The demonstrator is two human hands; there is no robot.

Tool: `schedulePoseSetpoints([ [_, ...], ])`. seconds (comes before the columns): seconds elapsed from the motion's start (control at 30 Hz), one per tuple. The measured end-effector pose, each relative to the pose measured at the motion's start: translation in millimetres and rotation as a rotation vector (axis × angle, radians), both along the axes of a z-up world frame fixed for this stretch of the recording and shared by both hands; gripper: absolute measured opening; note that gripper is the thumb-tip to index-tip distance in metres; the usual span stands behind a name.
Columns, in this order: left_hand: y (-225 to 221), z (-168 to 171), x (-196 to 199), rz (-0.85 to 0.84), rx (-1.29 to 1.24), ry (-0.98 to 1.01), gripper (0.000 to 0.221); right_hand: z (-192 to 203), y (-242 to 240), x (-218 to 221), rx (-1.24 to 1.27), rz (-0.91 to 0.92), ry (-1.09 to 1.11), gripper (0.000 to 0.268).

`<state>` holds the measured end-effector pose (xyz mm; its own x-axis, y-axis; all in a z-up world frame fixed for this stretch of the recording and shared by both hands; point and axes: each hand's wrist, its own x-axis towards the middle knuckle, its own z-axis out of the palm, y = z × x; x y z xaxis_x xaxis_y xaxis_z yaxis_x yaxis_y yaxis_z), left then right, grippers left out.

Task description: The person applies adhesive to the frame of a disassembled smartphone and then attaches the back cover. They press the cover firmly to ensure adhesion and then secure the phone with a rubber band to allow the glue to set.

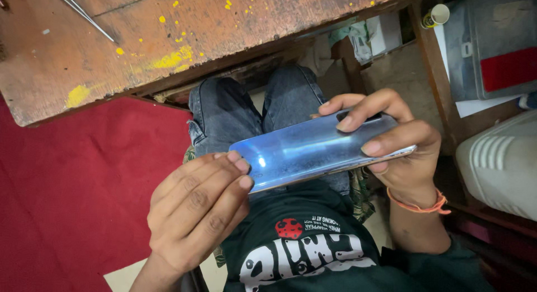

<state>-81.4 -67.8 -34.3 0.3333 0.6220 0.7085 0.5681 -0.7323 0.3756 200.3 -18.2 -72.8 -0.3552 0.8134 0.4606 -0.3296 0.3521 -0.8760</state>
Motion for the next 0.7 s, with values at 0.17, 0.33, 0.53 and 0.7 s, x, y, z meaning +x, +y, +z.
schedulePoseSetpoints([
  [0.17, 7.6, 7.4, 3.6, -0.010, 0.042, 0.116, 0.016, 1.1, -8.5, -9.4, -0.072, -0.077, 0.085, 0.017],
  [0.33, 15.5, 17.5, 9.7, -0.016, 0.111, 0.232, 0.019, 3.9, -13.4, -9.3, -0.064, -0.148, 0.082, 0.018],
  [0.53, 24.9, 25.6, 25.6, -0.064, 0.133, 0.262, 0.020, 6.3, -19.3, -9.6, -0.056, -0.175, 0.016, 0.017],
  [0.7, 28.1, 26.3, 32.6, -0.097, 0.155, 0.286, 0.026, 5.7, -20.6, -14.7, -0.064, -0.180, 0.049, 0.015],
])
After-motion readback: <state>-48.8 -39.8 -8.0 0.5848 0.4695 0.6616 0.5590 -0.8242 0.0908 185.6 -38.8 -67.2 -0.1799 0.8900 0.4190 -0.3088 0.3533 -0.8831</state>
